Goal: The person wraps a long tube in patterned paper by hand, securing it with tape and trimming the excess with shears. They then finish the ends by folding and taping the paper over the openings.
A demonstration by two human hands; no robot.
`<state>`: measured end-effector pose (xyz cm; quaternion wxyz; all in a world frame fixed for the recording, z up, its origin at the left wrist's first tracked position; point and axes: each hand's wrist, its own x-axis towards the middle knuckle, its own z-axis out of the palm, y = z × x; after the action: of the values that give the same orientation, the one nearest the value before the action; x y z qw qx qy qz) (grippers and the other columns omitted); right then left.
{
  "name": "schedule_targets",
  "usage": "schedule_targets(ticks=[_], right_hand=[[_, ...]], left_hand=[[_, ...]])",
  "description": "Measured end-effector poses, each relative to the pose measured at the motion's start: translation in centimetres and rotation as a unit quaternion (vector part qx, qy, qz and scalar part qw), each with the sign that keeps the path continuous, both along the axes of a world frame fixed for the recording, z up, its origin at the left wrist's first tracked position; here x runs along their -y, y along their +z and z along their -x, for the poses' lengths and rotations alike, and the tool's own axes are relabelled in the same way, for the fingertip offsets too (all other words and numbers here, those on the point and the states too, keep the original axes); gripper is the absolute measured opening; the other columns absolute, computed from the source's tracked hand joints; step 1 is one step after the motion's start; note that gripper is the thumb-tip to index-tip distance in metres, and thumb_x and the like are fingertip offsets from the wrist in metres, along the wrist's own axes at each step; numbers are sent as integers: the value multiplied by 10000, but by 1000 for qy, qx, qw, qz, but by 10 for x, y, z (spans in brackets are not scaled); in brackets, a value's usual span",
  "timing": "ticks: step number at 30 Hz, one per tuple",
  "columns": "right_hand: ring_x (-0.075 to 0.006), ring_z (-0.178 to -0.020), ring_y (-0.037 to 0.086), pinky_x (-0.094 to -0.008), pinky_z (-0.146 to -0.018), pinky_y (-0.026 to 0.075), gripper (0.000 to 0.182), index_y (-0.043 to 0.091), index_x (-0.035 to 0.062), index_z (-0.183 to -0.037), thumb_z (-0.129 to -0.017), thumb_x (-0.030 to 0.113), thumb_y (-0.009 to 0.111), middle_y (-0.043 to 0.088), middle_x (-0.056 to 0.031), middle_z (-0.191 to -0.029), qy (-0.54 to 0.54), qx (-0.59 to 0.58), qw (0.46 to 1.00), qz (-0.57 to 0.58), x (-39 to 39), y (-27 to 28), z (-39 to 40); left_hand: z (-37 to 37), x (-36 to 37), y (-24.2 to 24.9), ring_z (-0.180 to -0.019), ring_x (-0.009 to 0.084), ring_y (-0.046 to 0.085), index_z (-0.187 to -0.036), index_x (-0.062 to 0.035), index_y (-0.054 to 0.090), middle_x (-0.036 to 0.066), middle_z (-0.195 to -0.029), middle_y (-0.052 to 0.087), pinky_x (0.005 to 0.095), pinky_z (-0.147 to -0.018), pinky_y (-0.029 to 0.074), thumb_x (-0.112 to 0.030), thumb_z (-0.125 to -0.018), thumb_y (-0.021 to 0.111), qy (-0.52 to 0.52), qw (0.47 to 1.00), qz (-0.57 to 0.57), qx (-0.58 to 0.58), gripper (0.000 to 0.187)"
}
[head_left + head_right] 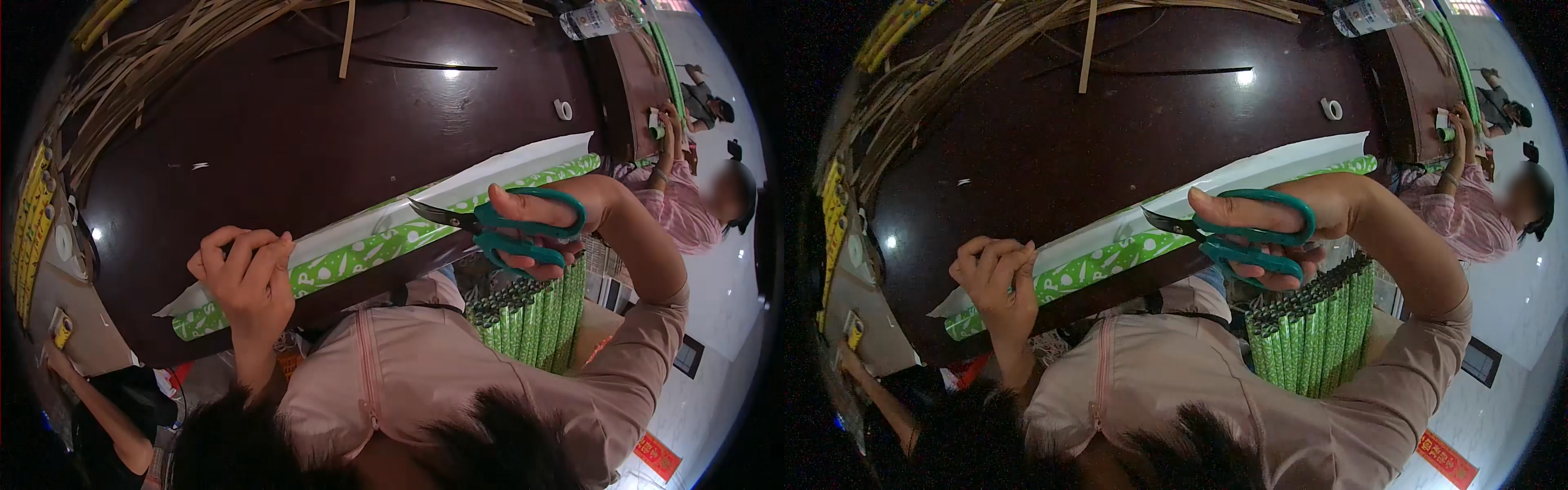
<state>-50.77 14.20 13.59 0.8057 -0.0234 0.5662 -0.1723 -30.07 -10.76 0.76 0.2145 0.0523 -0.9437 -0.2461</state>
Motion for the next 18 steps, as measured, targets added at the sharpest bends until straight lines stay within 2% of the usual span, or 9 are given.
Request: schedule_targets(ticks=[4,6,7,9,17,18], right_hand=[[-78,-352,391,-233,-319,270,857,511,112,-610,-845,856,157,505,-40,-477,1,-16,999,-36,8,2,7],[-55,-357,401,-201,-321,278,873,525,118,-649,-851,838,75,516,-27,-486,13,-4,1000,-27,10,0,9],[-55,-357,401,-201,-321,278,873,525,118,-649,-851,838,75,516,-27,-486,12,-5,1000,-26,10,-2,9],[-55,-315,368,-202,-290,252,802,501,129,-592,-867,830,229,478,-13,-440,-45,-7,999,-18,11,-4,7],[-34,-337,370,-191,-304,231,764,479,131,-622,-839,846,318,451,8,-449,-41,-55,998,12,3,-7,4],[-41,-391,419,-198,-344,275,767,498,122,-646,-836,847,330,468,9,-481,-12,-56,998,15,1,-6,7]], left_hand=[[0,0,0,-909,191,535,-752,-146,696,-60,-819,650,362,-846,286,-86,-743,741,1,1000,0,-4,76],[-1,0,0,-908,191,536,-753,-146,697,-61,-820,650,363,-845,286,-84,-741,742,1,1000,2,-6,78],[-2,0,1,-929,207,532,-777,-134,702,-39,-835,663,365,-860,292,-92,-770,736,-2,1000,0,7,54],[-3,0,1,-950,222,528,-800,-123,707,-16,-851,675,366,-874,299,-101,-800,730,-5,1000,-1,19,32],[2,-2,-3,-947,236,518,-796,-100,691,-7,-847,671,385,-889,294,-90,-809,744,23,999,-10,39,55],[3,-2,-4,-947,236,518,-796,-100,691,-7,-847,671,385,-889,294,-90,-809,744,26,999,-6,36,55]])
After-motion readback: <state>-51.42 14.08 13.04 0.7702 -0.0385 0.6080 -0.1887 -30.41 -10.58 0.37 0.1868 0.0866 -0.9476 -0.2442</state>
